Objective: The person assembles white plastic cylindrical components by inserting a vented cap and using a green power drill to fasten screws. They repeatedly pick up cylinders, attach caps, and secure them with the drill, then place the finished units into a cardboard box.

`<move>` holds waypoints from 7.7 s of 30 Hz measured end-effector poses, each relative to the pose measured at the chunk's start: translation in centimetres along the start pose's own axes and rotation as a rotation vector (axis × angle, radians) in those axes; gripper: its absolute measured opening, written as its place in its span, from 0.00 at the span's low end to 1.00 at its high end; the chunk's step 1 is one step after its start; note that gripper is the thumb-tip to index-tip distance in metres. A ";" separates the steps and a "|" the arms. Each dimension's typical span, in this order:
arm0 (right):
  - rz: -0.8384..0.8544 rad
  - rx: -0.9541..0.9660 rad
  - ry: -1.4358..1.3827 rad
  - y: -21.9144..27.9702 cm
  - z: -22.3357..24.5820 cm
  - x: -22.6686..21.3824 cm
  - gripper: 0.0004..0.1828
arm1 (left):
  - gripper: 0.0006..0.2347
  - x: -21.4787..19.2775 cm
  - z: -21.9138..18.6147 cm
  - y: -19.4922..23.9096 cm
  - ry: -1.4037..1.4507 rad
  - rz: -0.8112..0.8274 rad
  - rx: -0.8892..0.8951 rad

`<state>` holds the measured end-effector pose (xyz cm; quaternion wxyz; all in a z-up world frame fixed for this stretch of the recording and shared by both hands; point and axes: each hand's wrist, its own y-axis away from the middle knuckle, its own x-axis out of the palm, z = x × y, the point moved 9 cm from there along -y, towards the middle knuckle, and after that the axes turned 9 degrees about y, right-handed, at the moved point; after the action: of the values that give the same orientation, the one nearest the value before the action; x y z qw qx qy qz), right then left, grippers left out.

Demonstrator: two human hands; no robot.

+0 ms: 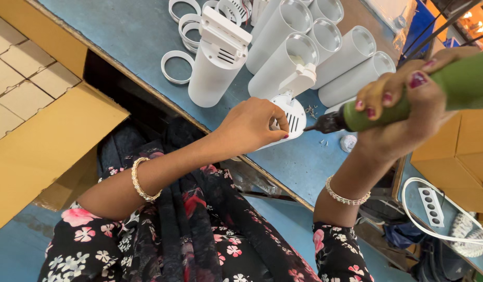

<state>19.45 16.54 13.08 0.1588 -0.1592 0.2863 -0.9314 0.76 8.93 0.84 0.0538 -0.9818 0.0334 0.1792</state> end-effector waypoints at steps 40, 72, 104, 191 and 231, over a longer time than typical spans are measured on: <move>-0.132 0.101 0.130 10.1 -3.6 -9.1 0.13 | 0.14 5.6 -2.6 -1.6 -0.838 0.343 0.733; -0.109 0.150 0.148 10.6 -5.7 -9.1 0.16 | 0.11 5.0 -3.6 -0.4 -0.747 0.306 0.871; -0.145 0.150 0.184 10.7 -5.9 -10.1 0.14 | 0.07 2.5 -2.7 -2.5 -0.336 0.451 0.488; -0.026 0.353 0.723 21.7 -27.5 -3.2 0.41 | 0.17 1.9 5.5 -9.8 0.561 -0.016 0.297; -0.080 0.259 1.004 22.8 -23.7 0.4 0.36 | 0.27 -27.5 22.1 -32.3 0.602 -0.576 -0.139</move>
<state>14.52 9.95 -18.77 -0.0155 0.3173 0.2032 -0.9262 -29.89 44.80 -6.90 0.0232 -0.9609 -0.2403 -0.1359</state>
